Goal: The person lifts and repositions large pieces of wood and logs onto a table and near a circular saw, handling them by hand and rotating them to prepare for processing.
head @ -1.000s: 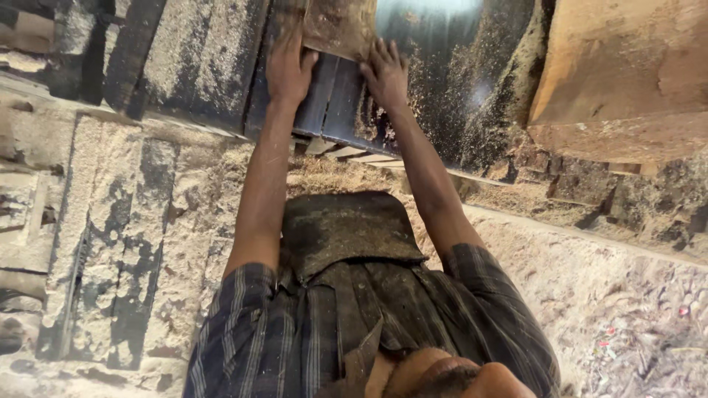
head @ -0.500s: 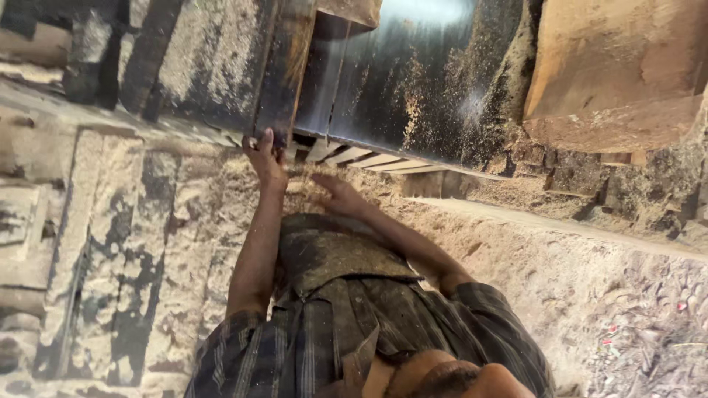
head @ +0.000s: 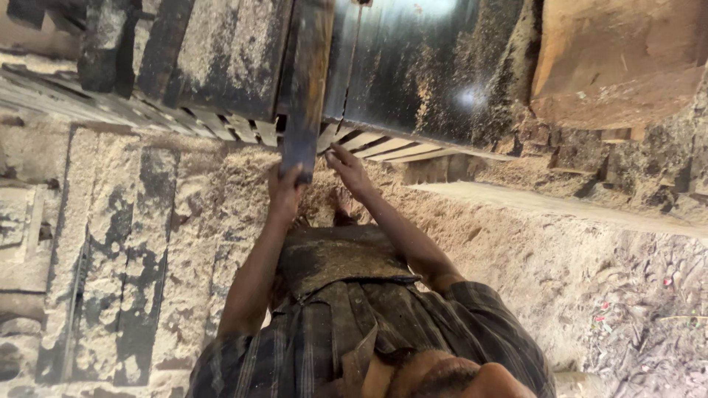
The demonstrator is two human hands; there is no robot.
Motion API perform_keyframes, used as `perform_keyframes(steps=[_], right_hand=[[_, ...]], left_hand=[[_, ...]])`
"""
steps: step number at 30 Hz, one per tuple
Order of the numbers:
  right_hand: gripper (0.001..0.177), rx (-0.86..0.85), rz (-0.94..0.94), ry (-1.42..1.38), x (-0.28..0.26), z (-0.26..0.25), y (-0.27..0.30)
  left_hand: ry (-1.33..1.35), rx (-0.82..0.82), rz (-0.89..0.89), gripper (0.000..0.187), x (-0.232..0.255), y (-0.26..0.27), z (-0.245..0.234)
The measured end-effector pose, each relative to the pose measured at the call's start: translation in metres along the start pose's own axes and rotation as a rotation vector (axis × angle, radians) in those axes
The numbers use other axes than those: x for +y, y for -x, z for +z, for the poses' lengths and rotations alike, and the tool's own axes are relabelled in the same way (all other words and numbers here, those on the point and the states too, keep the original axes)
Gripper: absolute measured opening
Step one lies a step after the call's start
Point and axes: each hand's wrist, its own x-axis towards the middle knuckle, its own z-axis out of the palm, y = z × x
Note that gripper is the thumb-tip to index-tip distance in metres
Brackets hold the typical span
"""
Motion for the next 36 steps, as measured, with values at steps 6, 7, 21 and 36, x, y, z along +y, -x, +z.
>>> perform_keyframes(steps=[6,7,21,36], right_hand=[[0.074,-0.024,0.259,-0.604,-0.039,0.045,0.001],[0.069,-0.109,0.167,-0.764,-0.041,0.053,0.01],[0.081,-0.402,-0.155,-0.225,-0.169,0.07,0.021],[0.055,0.592,-0.088,-0.193,-0.032,-0.305,0.112]], left_hand=[[-0.681,-0.009,0.037,0.063,0.004,0.132,-0.093],[-0.677,0.002,0.038,0.063,0.005,0.143,-0.099],[0.057,0.238,0.187,0.042,0.056,0.043,-0.102],[-0.916,-0.316,0.304,0.08,-0.088,-0.017,0.1]])
